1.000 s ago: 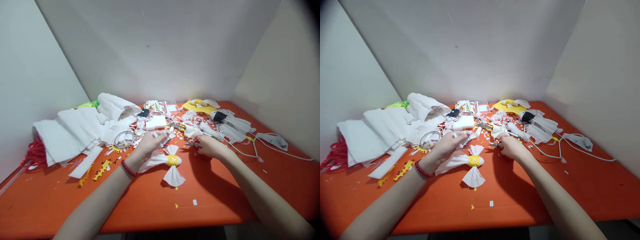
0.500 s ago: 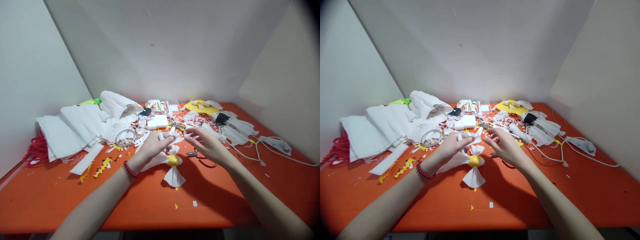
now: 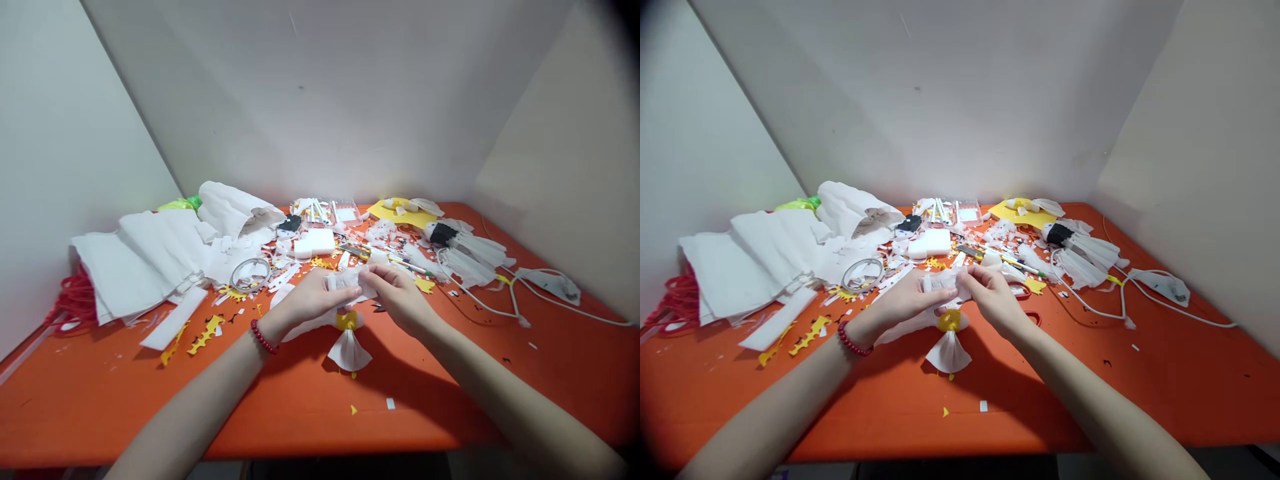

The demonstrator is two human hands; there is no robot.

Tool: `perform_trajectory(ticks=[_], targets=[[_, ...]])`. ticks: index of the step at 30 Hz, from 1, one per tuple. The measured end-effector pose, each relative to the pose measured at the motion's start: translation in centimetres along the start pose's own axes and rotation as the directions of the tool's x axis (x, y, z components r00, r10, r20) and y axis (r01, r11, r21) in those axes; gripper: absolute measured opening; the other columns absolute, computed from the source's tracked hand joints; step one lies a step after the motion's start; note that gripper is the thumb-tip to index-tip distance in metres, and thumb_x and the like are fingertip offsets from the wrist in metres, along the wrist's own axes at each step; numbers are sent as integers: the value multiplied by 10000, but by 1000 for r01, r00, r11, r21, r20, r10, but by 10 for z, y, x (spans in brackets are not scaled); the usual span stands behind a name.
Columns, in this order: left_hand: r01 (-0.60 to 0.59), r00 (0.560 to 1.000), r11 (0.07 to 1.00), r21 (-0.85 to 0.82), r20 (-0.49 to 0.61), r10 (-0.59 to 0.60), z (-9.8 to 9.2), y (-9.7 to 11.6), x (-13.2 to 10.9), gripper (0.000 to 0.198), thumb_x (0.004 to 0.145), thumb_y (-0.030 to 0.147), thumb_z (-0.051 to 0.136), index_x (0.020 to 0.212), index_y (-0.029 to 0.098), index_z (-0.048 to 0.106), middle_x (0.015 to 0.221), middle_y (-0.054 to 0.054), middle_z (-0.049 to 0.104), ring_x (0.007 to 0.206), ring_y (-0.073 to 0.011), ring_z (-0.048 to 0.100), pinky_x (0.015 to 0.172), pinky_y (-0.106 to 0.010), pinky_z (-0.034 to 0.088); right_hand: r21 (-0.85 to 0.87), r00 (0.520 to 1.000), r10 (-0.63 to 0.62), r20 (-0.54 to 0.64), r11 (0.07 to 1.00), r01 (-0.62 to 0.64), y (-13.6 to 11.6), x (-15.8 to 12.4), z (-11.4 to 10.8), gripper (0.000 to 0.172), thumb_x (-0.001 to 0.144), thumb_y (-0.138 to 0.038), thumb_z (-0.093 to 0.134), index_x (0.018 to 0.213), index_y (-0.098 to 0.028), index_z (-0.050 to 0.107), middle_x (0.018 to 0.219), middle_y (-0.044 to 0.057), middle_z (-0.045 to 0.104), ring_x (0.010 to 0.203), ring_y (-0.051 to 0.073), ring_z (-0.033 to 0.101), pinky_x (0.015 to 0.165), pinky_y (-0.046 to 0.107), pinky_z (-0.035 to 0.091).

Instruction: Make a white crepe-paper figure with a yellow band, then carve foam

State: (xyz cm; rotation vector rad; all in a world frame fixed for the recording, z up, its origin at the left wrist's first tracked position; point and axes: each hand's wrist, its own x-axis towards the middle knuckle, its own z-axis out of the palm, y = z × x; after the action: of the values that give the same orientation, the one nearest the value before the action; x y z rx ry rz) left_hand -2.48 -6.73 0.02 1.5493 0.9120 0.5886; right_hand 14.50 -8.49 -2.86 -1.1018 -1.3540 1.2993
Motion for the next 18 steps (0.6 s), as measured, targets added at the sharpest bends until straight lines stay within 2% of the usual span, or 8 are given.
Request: perform_trajectory(ticks=[3, 7, 9, 11, 13, 16, 18], targets=[[0, 1000, 999, 32, -2, 0, -1, -1, 1, 259, 734, 401, 631, 644, 164, 575, 610, 4, 563, 560, -126, 515, 540, -223, 405, 56, 1000, 18, -20, 998, -16, 4, 1, 2, 302, 803, -450, 544, 826, -149, 561, 745, -1, 548, 625, 74, 469, 566, 180, 377], [33, 999, 998, 60, -8, -33, -1, -4, 2, 238, 732, 381, 636, 651, 161, 597, 606, 9, 579, 556, -124, 529, 539, -221, 396, 3, 999, -17, 34, 1000, 17, 5, 1, 5, 339, 796, -468, 560, 853, -137, 600, 797, 21, 585, 698, 97, 504, 640, 205, 403], [28, 1000, 997, 74, -14, -27, -1, -6, 4, 265, 747, 402, 628, 652, 155, 609, 619, 0, 596, 568, -127, 538, 552, -225, 403, -7, 1000, -25, 2, 1000, 25, 5, 1, 6, 347, 804, -476, 550, 832, -132, 589, 775, 19, 577, 698, 104, 502, 650, 216, 405], [-3, 997, 995, 95, -70, 10, -3, -9, 7, 289, 753, 429, 629, 688, 148, 630, 662, -18, 623, 604, -135, 554, 575, -233, 417, 0, 994, -51, -98, 999, 51, 5, 2, 5, 334, 824, -474, 526, 838, -142, 563, 776, 17, 566, 699, 107, 495, 647, 221, 403], [-31, 983, 998, 55, -181, 40, -5, -12, 12, 296, 738, 427, 659, 816, 142, 646, 745, -40, 653, 668, -152, 585, 618, -249, 444, -4, 979, -81, -186, 997, 82, 7, 4, 3, 314, 837, -467, 509, 846, -154, 543, 791, 18, 561, 705, 110, 487, 648, 223, 399], [-75, 952, 987, -143, -306, 28, -8, -16, 16, 390, 717, 398, 698, 991, 136, 605, 864, -76, 671, 752, -175, 620, 691, -290, 487, 6, 967, -96, -234, 995, 100, 11, 6, 0, 301, 849, -466, 496, 851, -167, 527, 786, 12, 546, 709, 112, 482, 655, 228, 401], [-93, 941, 973, -213, -337, 16, -9, -17, 16, 376, 707, 385, 713, 962, 128, 609, 871, -83, 671, 752, -169, 620, 702, -290, 492, 24, 967, -89, -241, 995, 97, 13, 7, -1, 303, 854, -473, 485, 861, -172, 519, 778, 9, 539, 712, 115, 487, 660, 236, 410]])
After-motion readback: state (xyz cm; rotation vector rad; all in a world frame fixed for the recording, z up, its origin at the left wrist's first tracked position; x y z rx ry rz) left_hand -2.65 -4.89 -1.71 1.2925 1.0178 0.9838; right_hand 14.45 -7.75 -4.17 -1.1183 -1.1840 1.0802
